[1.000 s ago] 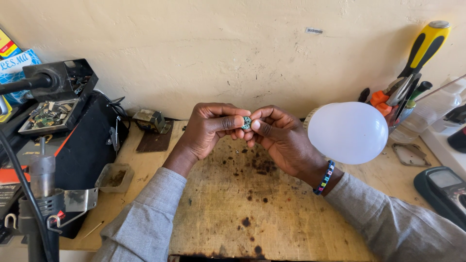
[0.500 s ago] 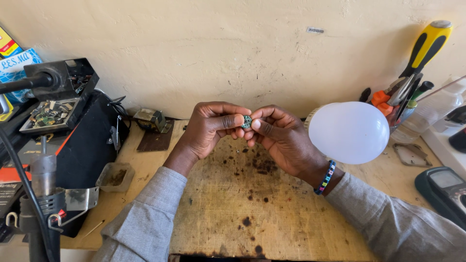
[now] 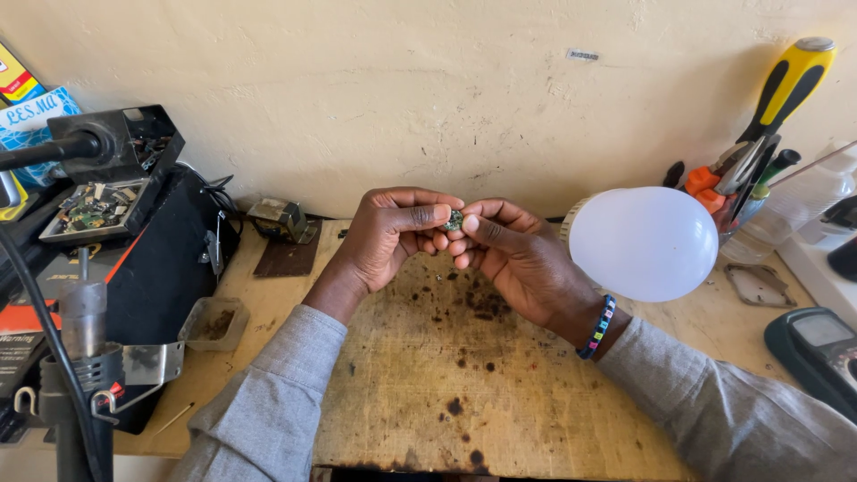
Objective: Soldering a component onto a small circuit board at an electronics repair bench.
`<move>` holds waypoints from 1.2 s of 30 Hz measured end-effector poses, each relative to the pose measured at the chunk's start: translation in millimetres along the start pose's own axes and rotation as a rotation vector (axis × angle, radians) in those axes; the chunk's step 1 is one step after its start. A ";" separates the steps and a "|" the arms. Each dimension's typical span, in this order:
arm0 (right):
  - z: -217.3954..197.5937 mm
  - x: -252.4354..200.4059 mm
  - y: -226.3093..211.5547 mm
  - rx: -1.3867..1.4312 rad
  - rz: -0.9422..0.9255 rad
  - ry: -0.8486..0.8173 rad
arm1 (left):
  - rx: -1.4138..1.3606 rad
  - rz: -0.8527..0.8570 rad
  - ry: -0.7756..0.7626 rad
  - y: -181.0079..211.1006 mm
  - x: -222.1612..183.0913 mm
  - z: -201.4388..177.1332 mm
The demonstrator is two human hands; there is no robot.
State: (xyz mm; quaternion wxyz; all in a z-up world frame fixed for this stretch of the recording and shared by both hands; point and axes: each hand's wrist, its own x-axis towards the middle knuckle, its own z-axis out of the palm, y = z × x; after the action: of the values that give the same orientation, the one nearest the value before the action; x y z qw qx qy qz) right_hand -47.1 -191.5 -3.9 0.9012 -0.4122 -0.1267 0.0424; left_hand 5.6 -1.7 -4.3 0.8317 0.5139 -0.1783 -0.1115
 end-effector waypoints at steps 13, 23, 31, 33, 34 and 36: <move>1.2 -1.2 -1.4 0.018 0.000 -0.012 | -0.008 0.000 0.008 3.0 -2.6 3.2; 3.2 -2.5 -1.7 0.027 -0.012 -0.040 | -0.024 0.052 -0.025 2.8 -2.9 3.0; 5.0 -2.8 -4.0 0.011 -0.008 -0.036 | -0.027 0.071 -0.035 4.1 -4.2 4.6; 4.9 -2.8 -4.2 0.005 -0.013 -0.047 | -0.025 0.085 -0.048 3.8 -4.0 4.2; 4.0 -3.0 -3.6 0.004 -0.012 -0.048 | -0.025 0.085 -0.048 3.1 -3.8 4.4; 2.6 -2.9 -2.3 0.020 -0.028 -0.070 | -0.034 0.092 -0.061 2.4 -3.2 4.2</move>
State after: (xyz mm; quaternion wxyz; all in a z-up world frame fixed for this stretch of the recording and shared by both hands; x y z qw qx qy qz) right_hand -50.6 -191.6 -1.1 0.9009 -0.3995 -0.1634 0.0453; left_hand 0.9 -2.8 -1.1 0.8386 0.4875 -0.2251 -0.0918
